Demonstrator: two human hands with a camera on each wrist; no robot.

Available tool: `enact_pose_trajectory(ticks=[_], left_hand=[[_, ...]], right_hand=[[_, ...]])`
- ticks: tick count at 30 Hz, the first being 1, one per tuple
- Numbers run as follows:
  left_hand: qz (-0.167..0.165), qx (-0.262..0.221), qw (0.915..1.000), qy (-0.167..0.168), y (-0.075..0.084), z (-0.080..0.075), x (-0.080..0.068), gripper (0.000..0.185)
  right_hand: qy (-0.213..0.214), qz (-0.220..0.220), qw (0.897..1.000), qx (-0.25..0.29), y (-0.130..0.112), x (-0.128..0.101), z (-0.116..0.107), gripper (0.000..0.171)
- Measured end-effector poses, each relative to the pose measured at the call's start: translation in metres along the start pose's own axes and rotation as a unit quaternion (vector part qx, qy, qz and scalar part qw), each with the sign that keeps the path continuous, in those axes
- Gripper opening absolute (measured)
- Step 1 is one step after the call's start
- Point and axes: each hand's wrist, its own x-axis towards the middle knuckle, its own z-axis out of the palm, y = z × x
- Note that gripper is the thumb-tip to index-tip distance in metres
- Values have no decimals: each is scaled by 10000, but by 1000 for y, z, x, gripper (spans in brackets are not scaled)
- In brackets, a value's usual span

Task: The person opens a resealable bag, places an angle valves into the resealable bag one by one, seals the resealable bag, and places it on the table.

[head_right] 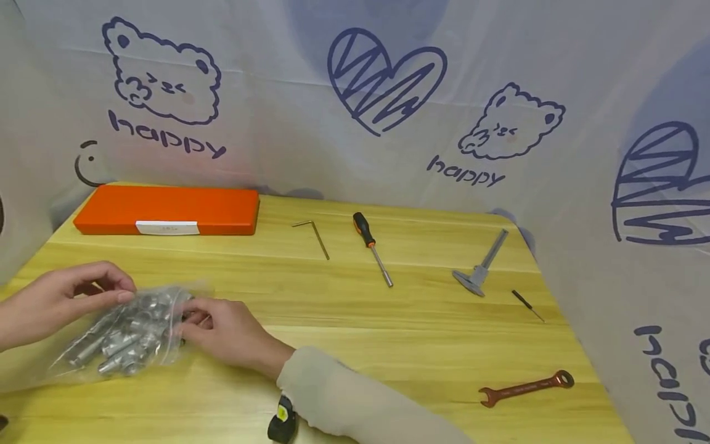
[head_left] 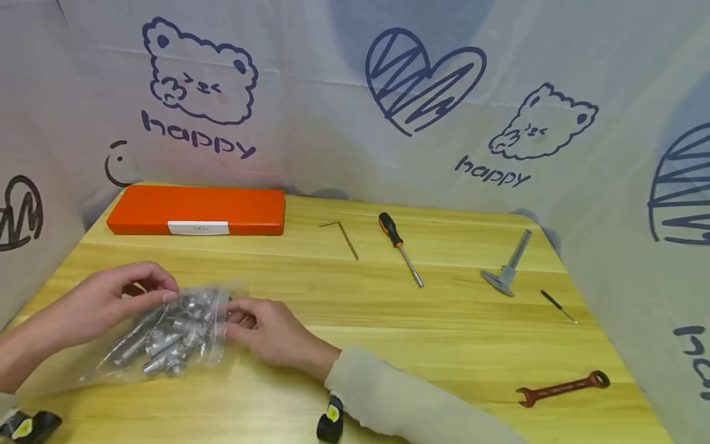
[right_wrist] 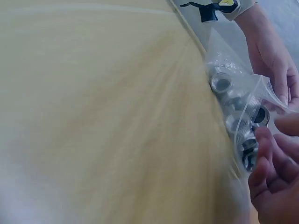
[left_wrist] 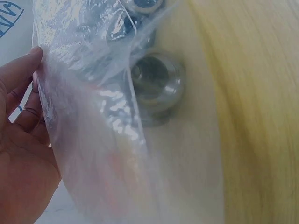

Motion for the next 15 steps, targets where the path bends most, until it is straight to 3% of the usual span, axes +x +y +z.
enact_pose_trajectory(ticks=[3, 6, 10, 15], left_hand=[[70, 4, 10000, 38, -1, 0, 1, 4], [95, 49, 9999, 14, -1, 1, 3, 4], [110, 90, 9991, -403, 4, 0, 12, 4], [296, 374, 9946, -923, 22, 1, 39, 14]], right_hand=[[57, 367, 9979, 526, 1, -13, 0, 22], [-338, 690, 9902, 1167, -2, -25, 2, 21], [-858, 962, 9761, 1749, -7, -34, 9, 25], [-739, 1156, 9728, 1864, -8, -39, 17, 16]])
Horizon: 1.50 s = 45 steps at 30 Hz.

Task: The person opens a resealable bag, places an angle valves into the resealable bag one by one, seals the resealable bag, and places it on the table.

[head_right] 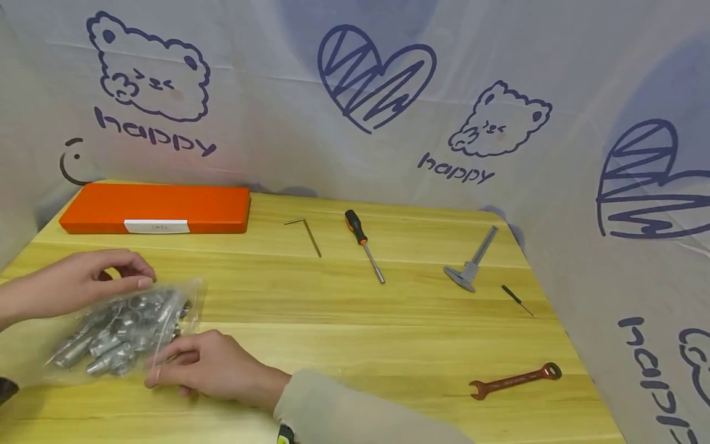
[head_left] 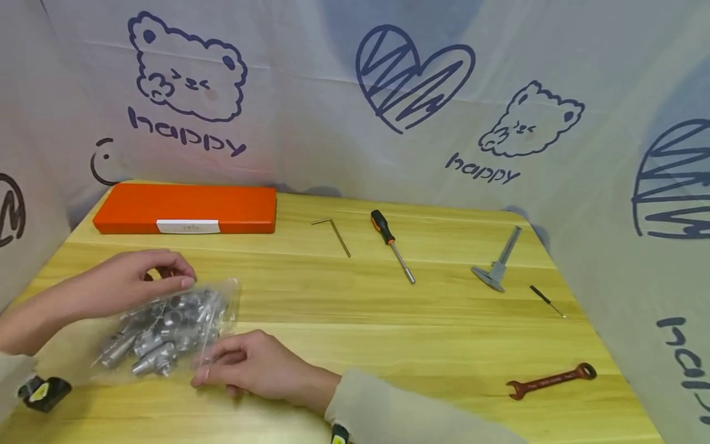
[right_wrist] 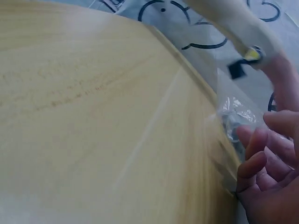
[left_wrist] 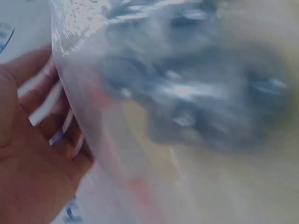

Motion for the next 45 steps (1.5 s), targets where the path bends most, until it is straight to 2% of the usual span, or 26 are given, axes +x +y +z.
enact_pose_trajectory(ticks=[3, 6, 8, 11, 14, 18, 20, 22, 23, 26, 29, 32, 35, 38, 40, 45], left_hand=[[192, 242, 9989, -356, 12, 0, 23, 27], [398, 443, 9940, -917, 23, 5, 44, 33], [416, 488, 9897, -1278, 28, 7, 57, 31], [373, 531, 9850, -1602, 33, 9, 68, 19], [333, 490, 9852, -1610, 33, 6, 69, 9], [372, 261, 9920, -1174, 31, -6, 59, 9], [309, 112, 9959, -839, 32, -16, 50, 7], [222, -2, 9988, -442, 35, -27, 39, 7], [191, -53, 9996, -220, 36, -32, 32, 7], [290, -334, 9980, 458, 37, -41, 11, 8], [512, -775, 9899, 1074, 40, -44, -6, 10], [649, -1127, 9764, 1724, 50, -41, -19, 11], [647, -1269, 9613, 2358, 65, -36, -29, 10], [635, -1417, 9485, 2762, 81, -29, -37, 9], [654, -1490, 9440, 2871, 89, -23, -40, 9], [635, -1564, 9411, 2931, 98, -8, -45, 11]], right_hand=[[152, -61, 9998, -133, 1, 1, 3, 14], [231, -139, 9994, -193, 2, 1, 4, 15], [248, -177, 9993, -226, 2, 1, 4, 15], [247, -240, 9990, -298, 3, 1, 2, 16], [214, -439, 9976, -488, 3, 0, -2, 17], [192, -930, 9876, -1247, 3, -6, -20, 19], [260, -1268, 9738, -1869, 2, -12, -35, 21], [403, -1628, 9534, -2507, -2, -19, -51, 20], [488, -1840, 9397, -2841, -5, -24, -59, 19], [787, -2535, 8879, -3758, -20, -39, -81, 15], [1018, -3294, 8305, -4375, -42, -54, -100, 13], [1231, -3911, 7797, -4732, -70, -67, -114, 10], [1382, -4308, 7429, -4934, -99, -79, -122, 9], [1488, -4471, 7224, -5060, -121, -88, -128, 10], [1537, -4417, 7186, -5147, -129, -93, -130, 10], [1715, -4085, 7349, -5135, -131, -99, -135, 15]])
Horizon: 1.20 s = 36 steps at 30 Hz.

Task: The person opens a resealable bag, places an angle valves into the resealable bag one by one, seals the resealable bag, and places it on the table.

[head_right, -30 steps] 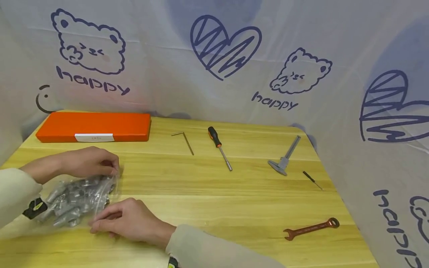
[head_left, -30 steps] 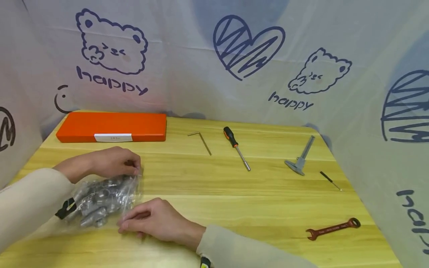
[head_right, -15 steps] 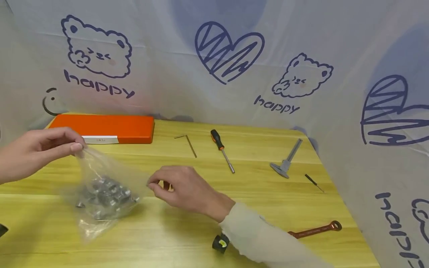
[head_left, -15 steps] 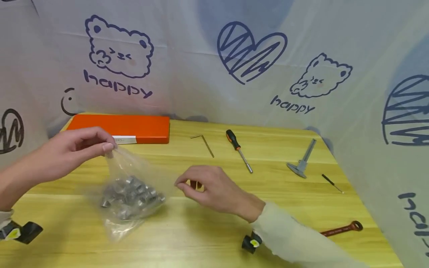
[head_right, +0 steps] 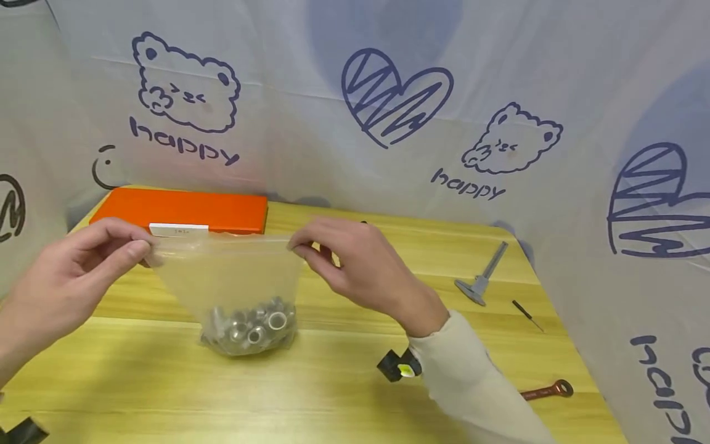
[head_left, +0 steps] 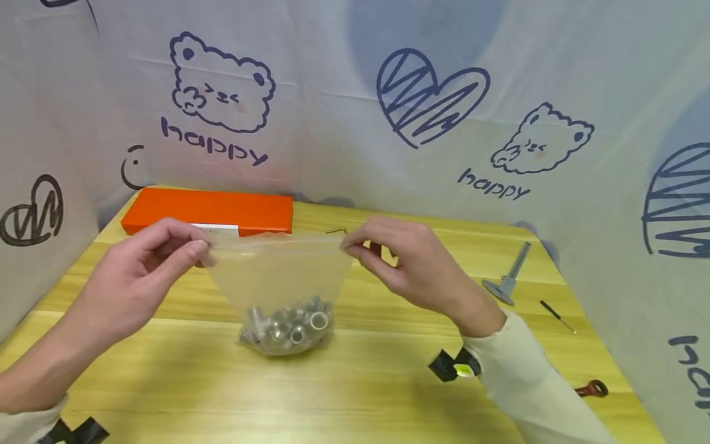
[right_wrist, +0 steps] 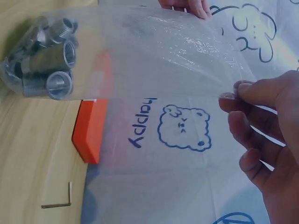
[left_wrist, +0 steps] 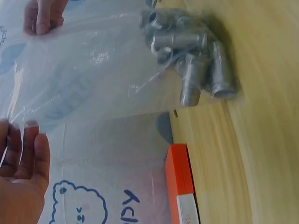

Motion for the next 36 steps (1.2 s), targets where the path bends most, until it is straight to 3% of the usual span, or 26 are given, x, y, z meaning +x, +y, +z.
enact_pose_trajectory(ticks=[6, 11, 14, 18, 24, 31, 36], left_hand=[[265, 65, 9990, 349, 3, 12, 1, 13], [608, 155, 9963, 580, 4, 20, 4, 13], [647, 179, 9960, 595, 4, 24, 6, 12], [659, 200, 9956, 643, 3, 27, 8, 12], [453, 96, 9974, 556, 1, 28, 10, 15], [156, 128, 9989, 430, 2, 27, 12, 11], [289, 221, 9977, 565, 0, 31, 11, 8]], right_hand=[[377, 1073, 9932, 234, 3, -8, 7, 30], [492, 2233, 9678, 1052, 6, -10, 12, 13], [325, 2589, 9577, 1218, 9, -11, 13, 10], [175, 2653, 9559, 1248, 12, -14, 15, 11], [275, 2752, 9520, 1310, 15, -17, 17, 8], [445, 2519, 9600, 1141, 15, -18, 22, 10], [719, 2264, 9668, 942, 14, -18, 27, 8]])
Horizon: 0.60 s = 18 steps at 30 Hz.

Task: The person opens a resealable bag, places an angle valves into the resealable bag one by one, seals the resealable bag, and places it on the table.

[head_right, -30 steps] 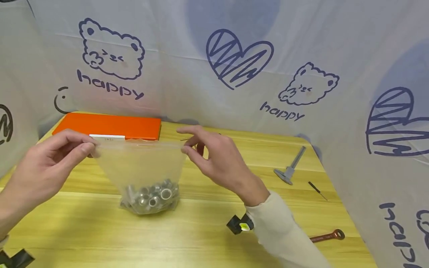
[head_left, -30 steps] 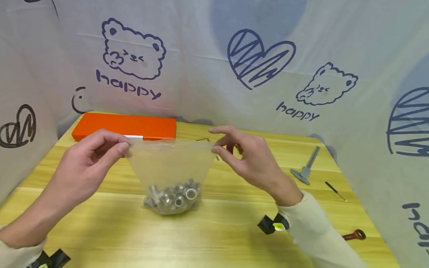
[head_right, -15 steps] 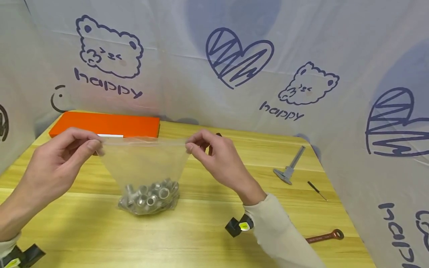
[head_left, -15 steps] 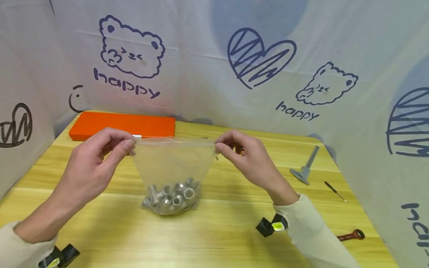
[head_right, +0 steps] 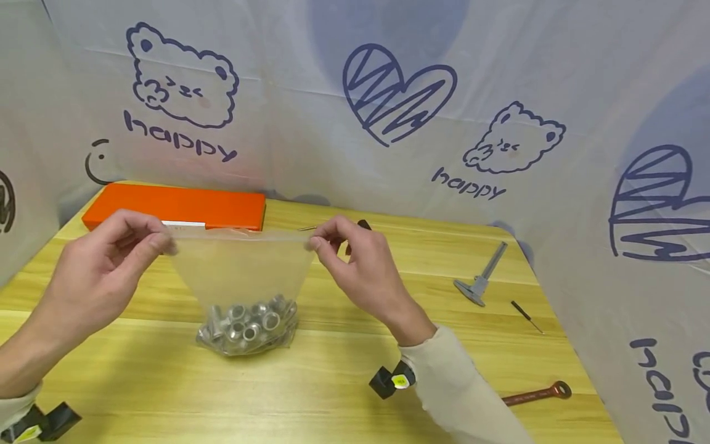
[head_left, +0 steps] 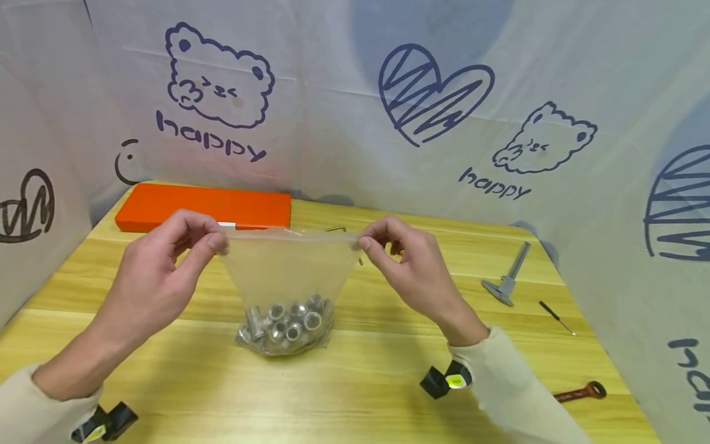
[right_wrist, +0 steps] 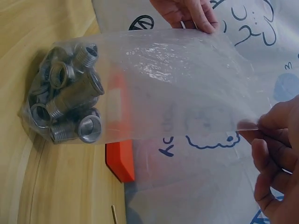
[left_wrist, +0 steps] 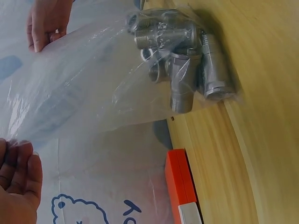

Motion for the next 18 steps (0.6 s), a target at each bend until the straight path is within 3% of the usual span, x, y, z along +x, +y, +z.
enact_pose_trajectory(ticks=[4, 10, 18], left_hand=[[-12, -114, 9999, 43, 1, 4, 0, 8], [-190, -194, 9995, -182, 2, 4, 2, 15], [44, 152, 9999, -57, 0, 8, 4, 11]], right_hand=[[183, -179, 9996, 83, 2, -1, 5, 7], [-45, 108, 9983, 563, 4, -2, 8, 7], [-133, 19, 9995, 276, 3, 1, 10, 7]])
